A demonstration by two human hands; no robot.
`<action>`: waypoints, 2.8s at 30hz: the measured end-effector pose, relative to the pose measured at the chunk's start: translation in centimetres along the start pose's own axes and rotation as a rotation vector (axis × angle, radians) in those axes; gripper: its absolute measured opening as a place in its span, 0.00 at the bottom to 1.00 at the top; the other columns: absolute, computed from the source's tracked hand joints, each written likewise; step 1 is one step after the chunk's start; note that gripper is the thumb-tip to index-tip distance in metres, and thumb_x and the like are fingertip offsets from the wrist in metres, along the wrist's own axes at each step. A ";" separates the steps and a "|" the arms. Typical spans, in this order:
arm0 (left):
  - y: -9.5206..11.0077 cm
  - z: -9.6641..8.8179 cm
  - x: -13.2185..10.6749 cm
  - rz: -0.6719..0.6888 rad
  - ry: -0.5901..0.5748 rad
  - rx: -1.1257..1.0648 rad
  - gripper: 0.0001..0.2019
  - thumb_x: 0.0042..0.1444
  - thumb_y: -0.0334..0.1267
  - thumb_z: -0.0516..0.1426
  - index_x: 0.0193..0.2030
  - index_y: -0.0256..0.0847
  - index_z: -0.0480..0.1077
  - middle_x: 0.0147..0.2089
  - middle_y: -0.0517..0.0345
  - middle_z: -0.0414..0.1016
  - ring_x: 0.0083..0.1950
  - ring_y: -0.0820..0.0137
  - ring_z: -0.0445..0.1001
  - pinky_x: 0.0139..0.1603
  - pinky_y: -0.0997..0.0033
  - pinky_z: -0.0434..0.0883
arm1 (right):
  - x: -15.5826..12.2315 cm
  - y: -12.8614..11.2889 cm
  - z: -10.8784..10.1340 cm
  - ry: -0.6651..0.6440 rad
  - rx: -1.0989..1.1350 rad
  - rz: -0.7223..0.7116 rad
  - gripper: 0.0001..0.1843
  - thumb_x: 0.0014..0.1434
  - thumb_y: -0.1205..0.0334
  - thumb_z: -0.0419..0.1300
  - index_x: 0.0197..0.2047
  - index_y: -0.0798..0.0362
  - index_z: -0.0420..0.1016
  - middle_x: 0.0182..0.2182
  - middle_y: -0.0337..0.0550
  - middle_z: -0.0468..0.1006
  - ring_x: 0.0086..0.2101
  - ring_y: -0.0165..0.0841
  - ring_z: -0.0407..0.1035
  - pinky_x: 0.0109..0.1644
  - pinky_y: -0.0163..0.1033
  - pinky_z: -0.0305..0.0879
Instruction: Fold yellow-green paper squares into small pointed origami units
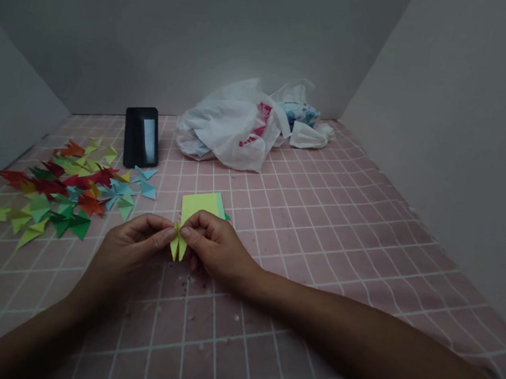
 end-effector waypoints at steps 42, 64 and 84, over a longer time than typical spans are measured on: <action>-0.7 1.2 -0.1 -0.128 -0.100 0.015 0.12 0.49 0.45 0.66 0.33 0.39 0.74 0.23 0.62 0.74 0.22 0.75 0.71 0.23 0.78 0.69 | -0.2 -2.3 -0.9 0.094 -0.304 -0.198 0.08 0.61 0.59 0.58 0.32 0.53 0.67 0.25 0.35 0.67 0.26 0.27 0.60 0.30 0.34 0.56; -1.3 1.3 -0.1 -0.161 -0.109 -0.057 0.12 0.48 0.45 0.68 0.31 0.39 0.74 0.26 0.62 0.75 0.26 0.75 0.72 0.29 0.75 0.72 | -0.6 -2.4 -0.8 0.124 -0.422 -0.227 0.08 0.62 0.59 0.57 0.32 0.52 0.66 0.26 0.36 0.67 0.28 0.28 0.60 0.32 0.36 0.57; -0.5 1.4 0.2 -0.105 -0.129 -0.030 0.09 0.47 0.41 0.68 0.29 0.40 0.75 0.26 0.64 0.73 0.26 0.77 0.70 0.26 0.79 0.68 | -0.7 -3.0 -0.6 0.099 -0.384 -0.253 0.09 0.62 0.60 0.56 0.30 0.53 0.66 0.25 0.35 0.66 0.26 0.27 0.60 0.30 0.34 0.56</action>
Point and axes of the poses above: each hand's wrist, its own x-axis towards the middle knuckle, its own z-axis out of the palm, y = z × x, the point moved 9 cm from there along x, towards the middle knuckle
